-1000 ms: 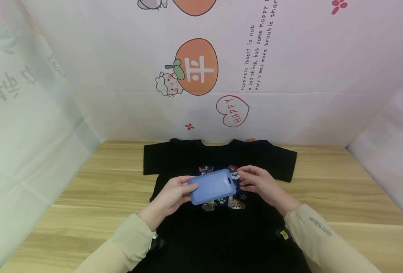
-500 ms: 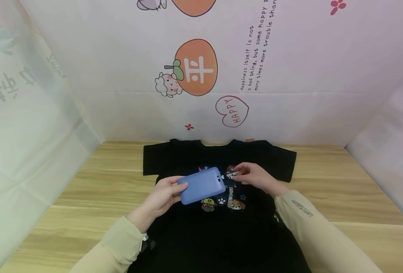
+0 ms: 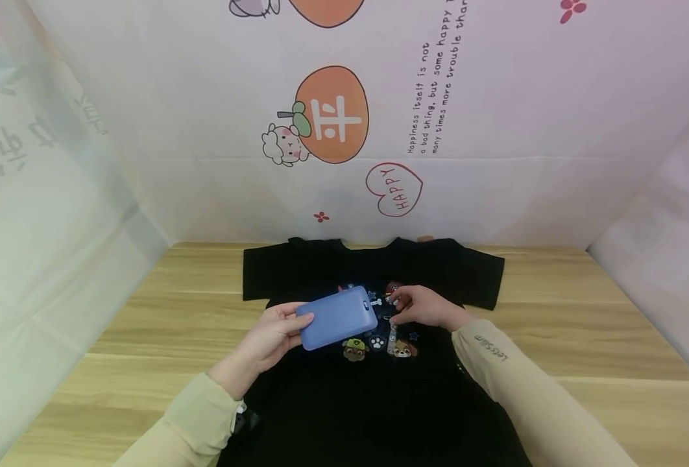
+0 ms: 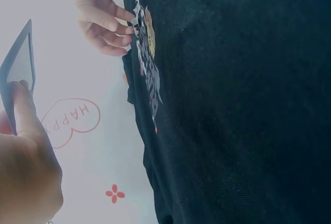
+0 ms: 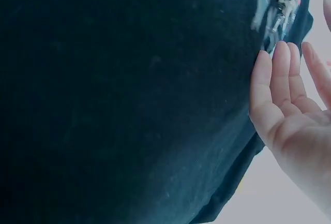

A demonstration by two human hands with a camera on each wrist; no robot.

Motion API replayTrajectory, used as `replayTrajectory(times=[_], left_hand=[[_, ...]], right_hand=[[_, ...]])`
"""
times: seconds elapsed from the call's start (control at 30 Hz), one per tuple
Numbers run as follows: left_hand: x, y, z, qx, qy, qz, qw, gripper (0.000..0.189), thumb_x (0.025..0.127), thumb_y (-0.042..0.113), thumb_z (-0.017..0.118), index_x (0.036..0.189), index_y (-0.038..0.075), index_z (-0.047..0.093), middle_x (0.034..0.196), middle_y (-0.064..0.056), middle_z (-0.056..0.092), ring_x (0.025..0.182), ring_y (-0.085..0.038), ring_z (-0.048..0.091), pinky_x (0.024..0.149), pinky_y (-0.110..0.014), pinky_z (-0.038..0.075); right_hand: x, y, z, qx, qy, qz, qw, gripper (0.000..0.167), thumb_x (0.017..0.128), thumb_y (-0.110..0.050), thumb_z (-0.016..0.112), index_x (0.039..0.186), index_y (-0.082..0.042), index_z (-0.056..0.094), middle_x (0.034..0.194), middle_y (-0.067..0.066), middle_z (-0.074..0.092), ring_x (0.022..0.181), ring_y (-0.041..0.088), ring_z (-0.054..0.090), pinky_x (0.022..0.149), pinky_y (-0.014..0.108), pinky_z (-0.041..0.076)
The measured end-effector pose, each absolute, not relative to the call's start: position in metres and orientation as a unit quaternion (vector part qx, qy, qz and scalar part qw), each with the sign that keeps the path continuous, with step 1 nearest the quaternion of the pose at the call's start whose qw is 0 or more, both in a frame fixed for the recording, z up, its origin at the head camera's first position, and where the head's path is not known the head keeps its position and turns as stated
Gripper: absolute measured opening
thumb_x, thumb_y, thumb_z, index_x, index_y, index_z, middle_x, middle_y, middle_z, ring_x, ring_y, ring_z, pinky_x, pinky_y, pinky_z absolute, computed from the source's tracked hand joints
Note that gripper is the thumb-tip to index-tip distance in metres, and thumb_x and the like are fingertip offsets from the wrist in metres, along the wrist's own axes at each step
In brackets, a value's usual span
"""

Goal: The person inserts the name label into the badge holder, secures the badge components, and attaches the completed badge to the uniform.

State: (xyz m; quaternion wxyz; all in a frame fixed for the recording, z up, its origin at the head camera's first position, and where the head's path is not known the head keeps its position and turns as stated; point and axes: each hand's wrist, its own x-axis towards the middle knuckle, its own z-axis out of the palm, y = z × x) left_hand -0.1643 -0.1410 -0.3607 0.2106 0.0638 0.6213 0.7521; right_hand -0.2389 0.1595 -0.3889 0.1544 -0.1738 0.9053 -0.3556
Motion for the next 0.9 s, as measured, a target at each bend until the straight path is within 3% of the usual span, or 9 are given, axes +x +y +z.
replayTrajectory(times=[0.53,0.9], left_hand=[[-0.165,-0.138,-0.362,0.061,0.621,0.752,0.213,0.042,0.097,0.007,0.051,0.132,-0.013,0.04,0.103,-0.002,0.069,0.09,-0.009,0.067,0.085,-0.029,0.055],[-0.164,-0.135,-0.362,0.062,0.628,0.745,0.216,0.043,0.097,0.009,0.051,0.132,-0.014,0.04,0.11,-0.007,0.068,0.092,-0.01,0.066,0.087,-0.031,0.054]], right_hand=[[-0.237,0.146,-0.398,-0.162,0.925,-0.308,0.152,0.03,0.077,-0.008,0.076,0.104,-0.005,0.065,0.085,0.005,0.056,0.078,0.017,0.051,0.07,0.03,0.047],[-0.233,0.145,-0.399,-0.175,0.931,-0.286,0.142,0.025,0.077,-0.01,0.077,0.1,-0.008,0.066,0.086,0.003,0.056,0.08,0.016,0.051,0.071,0.029,0.047]])
